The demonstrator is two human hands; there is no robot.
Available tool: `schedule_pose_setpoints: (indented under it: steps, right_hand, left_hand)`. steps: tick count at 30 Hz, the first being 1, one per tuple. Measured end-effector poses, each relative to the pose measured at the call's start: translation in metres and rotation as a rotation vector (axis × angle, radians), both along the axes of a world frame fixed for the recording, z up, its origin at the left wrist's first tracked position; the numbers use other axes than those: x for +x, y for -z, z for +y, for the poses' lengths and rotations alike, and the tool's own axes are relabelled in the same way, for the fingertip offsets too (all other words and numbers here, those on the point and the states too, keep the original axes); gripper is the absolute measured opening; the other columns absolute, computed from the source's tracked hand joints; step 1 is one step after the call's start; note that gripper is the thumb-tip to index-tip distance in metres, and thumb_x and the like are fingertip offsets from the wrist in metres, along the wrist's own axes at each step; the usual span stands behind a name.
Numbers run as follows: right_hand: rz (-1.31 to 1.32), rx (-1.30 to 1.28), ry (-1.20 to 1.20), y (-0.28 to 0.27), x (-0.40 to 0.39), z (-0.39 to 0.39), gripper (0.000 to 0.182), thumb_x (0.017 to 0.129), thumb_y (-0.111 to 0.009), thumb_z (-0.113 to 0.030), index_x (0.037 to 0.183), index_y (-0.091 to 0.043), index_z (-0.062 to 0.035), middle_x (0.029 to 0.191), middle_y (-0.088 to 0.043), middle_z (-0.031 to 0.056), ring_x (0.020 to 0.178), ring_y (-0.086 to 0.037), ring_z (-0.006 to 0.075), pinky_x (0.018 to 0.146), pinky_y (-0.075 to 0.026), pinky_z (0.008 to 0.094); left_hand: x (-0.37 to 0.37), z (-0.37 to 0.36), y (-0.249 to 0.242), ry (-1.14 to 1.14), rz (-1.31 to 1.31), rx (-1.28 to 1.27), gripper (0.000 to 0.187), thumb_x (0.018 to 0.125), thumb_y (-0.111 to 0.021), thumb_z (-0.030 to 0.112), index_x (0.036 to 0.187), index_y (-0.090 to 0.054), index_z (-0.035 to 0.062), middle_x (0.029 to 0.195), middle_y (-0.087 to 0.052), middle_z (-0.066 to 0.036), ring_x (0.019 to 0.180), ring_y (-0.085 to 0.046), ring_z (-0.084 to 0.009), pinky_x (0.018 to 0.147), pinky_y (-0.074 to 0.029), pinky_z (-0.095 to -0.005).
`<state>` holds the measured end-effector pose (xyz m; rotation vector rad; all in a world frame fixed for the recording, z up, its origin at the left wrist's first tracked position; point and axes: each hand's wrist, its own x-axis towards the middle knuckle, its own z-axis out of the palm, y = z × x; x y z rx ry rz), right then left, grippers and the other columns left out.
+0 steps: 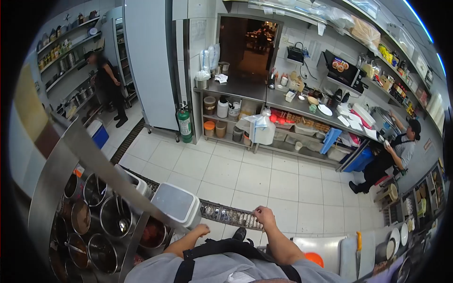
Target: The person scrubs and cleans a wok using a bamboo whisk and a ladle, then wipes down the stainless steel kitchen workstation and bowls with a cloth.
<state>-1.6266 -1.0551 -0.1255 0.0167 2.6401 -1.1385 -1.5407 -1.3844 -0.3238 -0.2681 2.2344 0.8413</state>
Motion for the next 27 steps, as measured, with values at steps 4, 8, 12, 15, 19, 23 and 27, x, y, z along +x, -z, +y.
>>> schedule_pose_setpoints:
  steps: [4, 8, 12, 15, 19, 23, 27]
  right_hand:
    - [-0.054, 0.09, -0.056, 0.046, -0.051, 0.031, 0.025, 0.081, -0.063, -0.025, 0.091, -0.069, -0.0034, 0.07, -0.068, 0.0128, 0.061, -0.068, 0.0216, 0.063, -0.055, 0.0345]
    - [-0.014, 0.213, -0.172, 0.079, -0.072, 0.057, 0.028, 0.08, -0.062, -0.03, 0.089, -0.07, -0.0045, 0.07, -0.068, 0.0139, 0.065, -0.069, 0.0261, 0.064, -0.055, 0.0367]
    - [0.032, 0.48, -0.363, 0.106, -0.076, 0.088, 0.032, 0.079, -0.059, -0.033, 0.089, -0.07, -0.0049, 0.074, -0.069, 0.0153, 0.066, -0.069, 0.0282, 0.069, -0.055, 0.0391]
    - [-0.202, 0.427, -0.224, 0.096, -0.088, 0.112, 0.033, 0.078, -0.056, -0.031, 0.085, -0.071, -0.0031, 0.073, -0.069, 0.0164, 0.069, -0.069, 0.0288, 0.075, -0.054, 0.0401]
    - [-0.326, 0.546, -0.075, 0.094, -0.102, 0.139, 0.03, 0.077, -0.054, -0.026, 0.078, -0.071, -0.0008, 0.067, -0.068, 0.0146, 0.07, -0.069, 0.0281, 0.075, -0.055, 0.0381]
    - [-0.268, 0.672, -0.091, 0.107, -0.111, 0.156, 0.029, 0.077, -0.057, -0.024, 0.076, -0.07, 0.0013, 0.069, -0.069, 0.0148, 0.068, -0.069, 0.0291, 0.074, -0.055, 0.0374]
    - [-0.287, 0.336, 0.262, 0.042, -0.122, 0.1, 0.027, 0.077, -0.06, -0.023, 0.077, -0.07, 0.0016, 0.069, -0.069, 0.0157, 0.063, -0.068, 0.028, 0.07, -0.055, 0.037]
  left_hand:
    - [0.001, -0.055, 0.053, 0.356, 0.179, 0.122, 0.027, 0.075, -0.062, 0.028, 0.087, -0.07, 0.0053, 0.082, -0.068, -0.016, 0.064, -0.066, -0.0314, 0.059, -0.054, -0.0417]
    - [-0.006, -0.08, 0.041, 0.619, 0.353, -0.112, 0.027, 0.072, -0.061, 0.027, 0.085, -0.07, 0.0058, 0.084, -0.067, -0.018, 0.08, -0.066, -0.0358, 0.071, -0.052, -0.0452]
    - [-0.02, -0.069, 0.034, 0.281, -0.038, -0.242, 0.028, 0.074, -0.061, 0.027, 0.09, -0.071, 0.0064, 0.095, -0.068, -0.018, 0.088, -0.066, -0.0335, 0.078, -0.051, -0.0444]
    - [-0.043, -0.044, 0.005, 0.253, -0.02, -0.21, 0.028, 0.075, -0.061, 0.028, 0.091, -0.072, 0.0077, 0.096, -0.068, -0.019, 0.089, -0.067, -0.0339, 0.078, -0.051, -0.0452]
    - [-0.089, -0.039, 0.065, 0.531, 0.036, -0.048, 0.03, 0.075, -0.06, 0.029, 0.091, -0.072, 0.0066, 0.095, -0.069, -0.017, 0.089, -0.067, -0.0326, 0.078, -0.052, -0.0442]
    - [-0.16, -0.043, 0.041, 0.278, -0.033, -0.116, 0.036, 0.074, -0.061, 0.034, 0.092, -0.072, 0.0047, 0.096, -0.069, -0.016, 0.088, -0.068, -0.0315, 0.078, -0.054, -0.0413]
    - [-0.253, -0.075, 0.046, 0.288, -0.027, -0.296, 0.037, 0.071, -0.061, 0.035, 0.09, -0.073, 0.005, 0.099, -0.068, -0.019, 0.093, -0.067, -0.0334, 0.082, -0.053, -0.0403]
